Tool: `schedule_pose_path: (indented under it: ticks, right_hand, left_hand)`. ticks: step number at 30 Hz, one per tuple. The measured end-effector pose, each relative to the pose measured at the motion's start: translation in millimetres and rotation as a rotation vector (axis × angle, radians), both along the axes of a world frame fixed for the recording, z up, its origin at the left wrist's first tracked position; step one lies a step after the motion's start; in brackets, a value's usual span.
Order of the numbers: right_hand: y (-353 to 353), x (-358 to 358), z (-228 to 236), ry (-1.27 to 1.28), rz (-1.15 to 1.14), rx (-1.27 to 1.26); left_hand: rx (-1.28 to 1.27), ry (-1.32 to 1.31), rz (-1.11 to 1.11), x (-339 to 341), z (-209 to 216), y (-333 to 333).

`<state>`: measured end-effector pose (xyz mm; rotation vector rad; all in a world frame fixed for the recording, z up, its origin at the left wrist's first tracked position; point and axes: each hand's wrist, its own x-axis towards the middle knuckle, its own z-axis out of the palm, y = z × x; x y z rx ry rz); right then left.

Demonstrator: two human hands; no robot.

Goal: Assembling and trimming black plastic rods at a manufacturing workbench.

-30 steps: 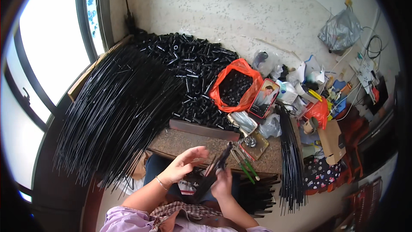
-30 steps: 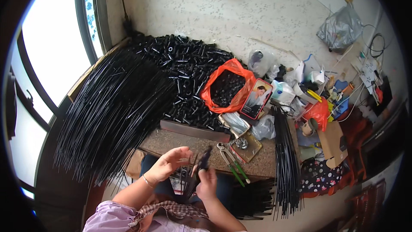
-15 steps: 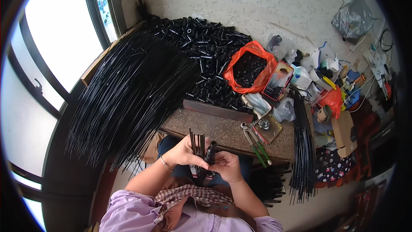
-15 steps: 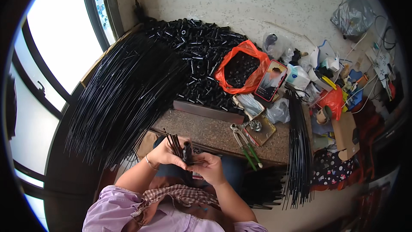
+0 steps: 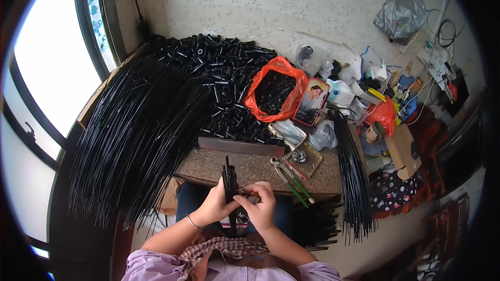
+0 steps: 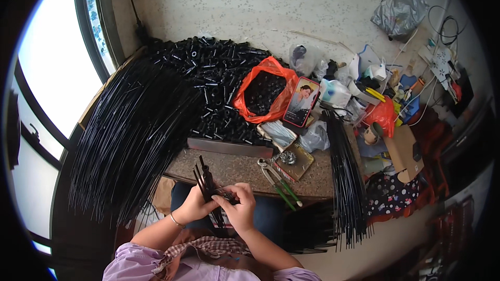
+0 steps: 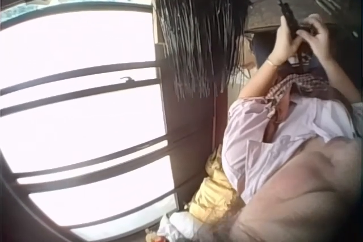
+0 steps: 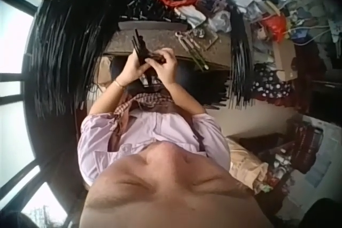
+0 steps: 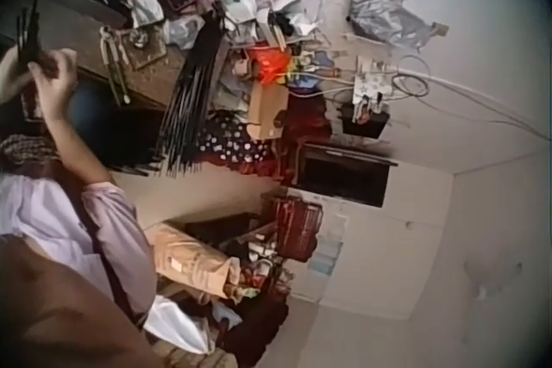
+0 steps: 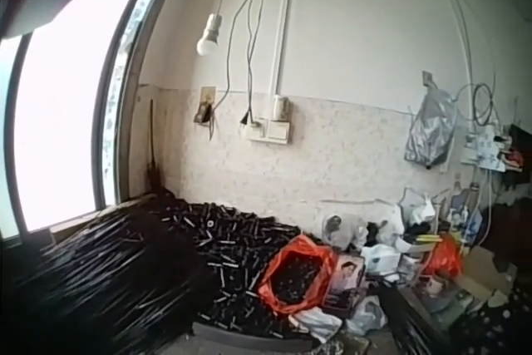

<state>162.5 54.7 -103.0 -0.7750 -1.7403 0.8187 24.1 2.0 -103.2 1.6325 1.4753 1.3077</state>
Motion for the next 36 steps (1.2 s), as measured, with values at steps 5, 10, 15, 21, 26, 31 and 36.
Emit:
schedule_pose_path:
  ticks: [5, 10, 15, 21, 26, 31, 36]
  right_hand:
    - [-1, 2, -21, 0.204, 0.174, -0.218]
    - [12, -3, -34, 0.475, 0.288, -0.639]
    - [22, 7, -22, 0.300, 0.457, -0.670]
    - [12, -1, 27, 0.011, 0.102, -0.028]
    - [-5, 25, 74, -0.011, 0.077, 0.615]
    - [34, 98, 5, -0.474, -0.224, 0.349]
    - [45, 120, -56, -1.190, -0.349, 0.138]
  left_hand:
    - [0.041, -0.138, -0.078, 5, -2, 13]
    - [-0.041, -0.350, 0.050, 15, -12, 12]
    - [-0.001, -0.312, -0.109, 10, -4, 7]
    - [-0.066, -0.457, -0.045, 6, 11, 17]
    - [0.154, -0.301, -0.347, -4, 82, 15]
    - [0.188, -0.576, -0.056, -11, 80, -6]
    - [0.166, -0.172, -0.026, 6, 72, 2]
